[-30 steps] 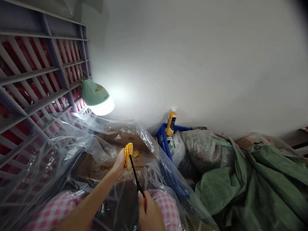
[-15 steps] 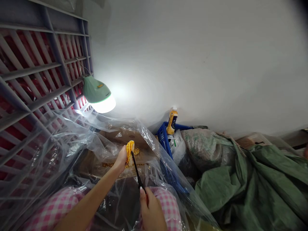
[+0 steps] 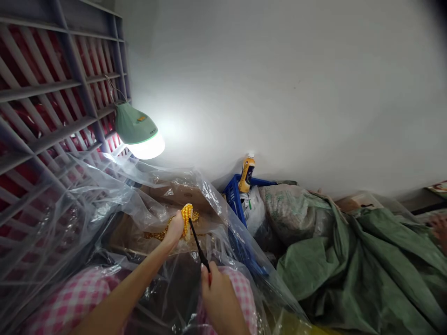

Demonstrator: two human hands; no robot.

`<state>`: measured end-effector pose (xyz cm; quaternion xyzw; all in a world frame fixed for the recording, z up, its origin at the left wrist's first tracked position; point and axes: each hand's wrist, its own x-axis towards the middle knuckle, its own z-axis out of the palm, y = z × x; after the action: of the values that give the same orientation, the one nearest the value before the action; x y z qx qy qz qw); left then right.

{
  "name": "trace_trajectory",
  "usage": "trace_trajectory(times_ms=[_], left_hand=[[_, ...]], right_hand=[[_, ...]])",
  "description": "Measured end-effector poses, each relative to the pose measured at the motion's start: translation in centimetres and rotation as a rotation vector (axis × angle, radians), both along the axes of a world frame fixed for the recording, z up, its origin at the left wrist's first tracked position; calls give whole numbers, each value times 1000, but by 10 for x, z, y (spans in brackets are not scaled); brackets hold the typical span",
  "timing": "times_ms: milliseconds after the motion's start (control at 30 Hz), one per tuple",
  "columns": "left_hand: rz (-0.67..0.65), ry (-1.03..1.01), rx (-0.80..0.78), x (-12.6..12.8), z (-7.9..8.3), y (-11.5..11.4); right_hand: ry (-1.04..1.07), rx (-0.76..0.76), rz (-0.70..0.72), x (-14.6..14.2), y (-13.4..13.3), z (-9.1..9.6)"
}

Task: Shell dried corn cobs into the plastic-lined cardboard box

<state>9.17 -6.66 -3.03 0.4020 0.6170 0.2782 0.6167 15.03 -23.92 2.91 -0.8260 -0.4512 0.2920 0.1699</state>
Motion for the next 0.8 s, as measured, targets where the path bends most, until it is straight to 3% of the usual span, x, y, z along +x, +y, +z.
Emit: trace_trajectory(times_ms=[100, 300, 367, 500, 567, 667, 800], left_hand=[[16, 19, -22, -2, -1, 4], [41, -22, -6, -1, -3, 1], [48, -116, -50, -1, -4, 0], [37, -197, -102, -4, -2, 2], [30, -122, -72, -5, -2, 4], [26, -1, -25, -4, -3, 5], [23, 34, 19, -1, -8, 6]], right_hand=[[37, 15, -38, -9, 2, -6], [749, -209, -287, -5, 17, 0], [669, -174, -272, -5, 20, 2], [31, -19, -41, -10, 20, 4], [-120, -48, 20, -10, 20, 4], [-80, 4, 16, -8, 18, -1], [368, 4, -137, -6, 15, -18]])
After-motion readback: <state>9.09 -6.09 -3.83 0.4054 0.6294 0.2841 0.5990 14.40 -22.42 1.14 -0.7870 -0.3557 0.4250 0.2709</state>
